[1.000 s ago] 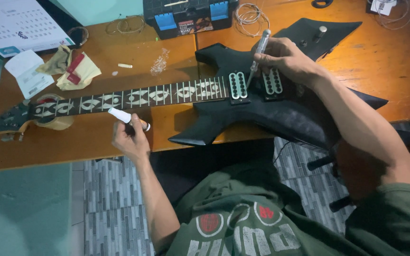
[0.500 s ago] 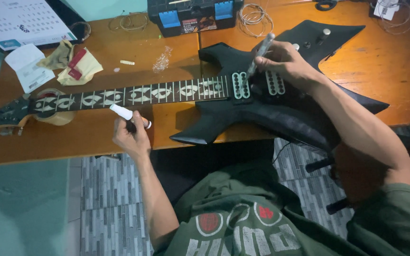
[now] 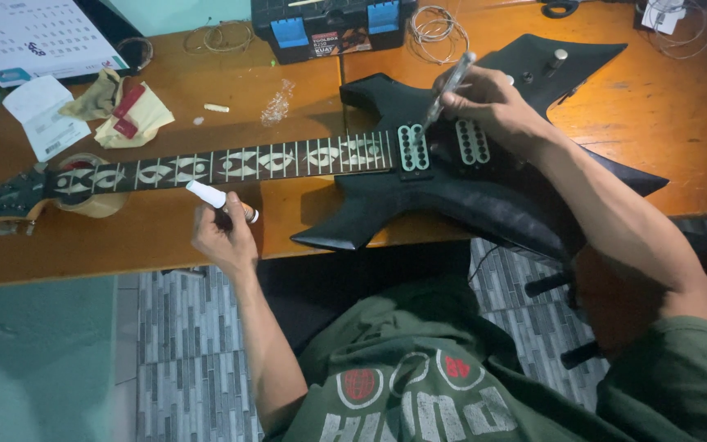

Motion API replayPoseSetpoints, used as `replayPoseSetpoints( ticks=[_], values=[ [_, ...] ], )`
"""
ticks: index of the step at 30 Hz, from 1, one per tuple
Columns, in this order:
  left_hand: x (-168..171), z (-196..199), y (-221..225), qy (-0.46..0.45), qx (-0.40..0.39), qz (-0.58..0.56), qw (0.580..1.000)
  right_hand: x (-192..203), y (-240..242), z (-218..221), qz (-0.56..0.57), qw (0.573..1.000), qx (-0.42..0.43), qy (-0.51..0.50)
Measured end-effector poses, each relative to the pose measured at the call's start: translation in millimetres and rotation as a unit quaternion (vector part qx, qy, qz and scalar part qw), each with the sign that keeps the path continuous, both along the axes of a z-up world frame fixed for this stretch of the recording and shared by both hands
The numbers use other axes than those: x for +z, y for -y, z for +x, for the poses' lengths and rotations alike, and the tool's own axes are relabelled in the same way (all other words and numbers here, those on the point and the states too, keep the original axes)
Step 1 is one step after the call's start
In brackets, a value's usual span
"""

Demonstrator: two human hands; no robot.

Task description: The person is performing maintenance on an electric guitar, including removing strings and marking the pickups.

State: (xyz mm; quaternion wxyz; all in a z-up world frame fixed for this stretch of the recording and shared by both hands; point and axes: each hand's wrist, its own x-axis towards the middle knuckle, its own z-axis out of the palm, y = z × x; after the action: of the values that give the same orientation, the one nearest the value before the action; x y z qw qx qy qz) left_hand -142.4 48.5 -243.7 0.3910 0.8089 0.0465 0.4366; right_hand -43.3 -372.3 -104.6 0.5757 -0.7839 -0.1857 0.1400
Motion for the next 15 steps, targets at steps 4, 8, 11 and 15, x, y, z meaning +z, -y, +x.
replayPoseSetpoints(
  ticks=[4,8,11,15],
  values=[
    [3.3,-0.7,1.2,0.001,0.002,0.008,1.0,1.8,-1.4,-0.3,0.079,0.997,-0.015,-0.001],
    [-4.1,1.1,-1.4,-0.004,0.001,-0.003,1.0,-3.1,-1.4,3.0,0.055,0.998,0.003,0.027],
    [-2.2,0.1,-0.1,-0.015,0.007,-0.009,1.0,7.8,-5.7,-3.8,0.062,0.998,-0.014,-0.028],
    [5.0,-1.8,3.2,-0.007,0.014,-0.012,1.0,2.6,-3.0,-0.1,0.081,0.997,-0.012,-0.006]
  ],
)
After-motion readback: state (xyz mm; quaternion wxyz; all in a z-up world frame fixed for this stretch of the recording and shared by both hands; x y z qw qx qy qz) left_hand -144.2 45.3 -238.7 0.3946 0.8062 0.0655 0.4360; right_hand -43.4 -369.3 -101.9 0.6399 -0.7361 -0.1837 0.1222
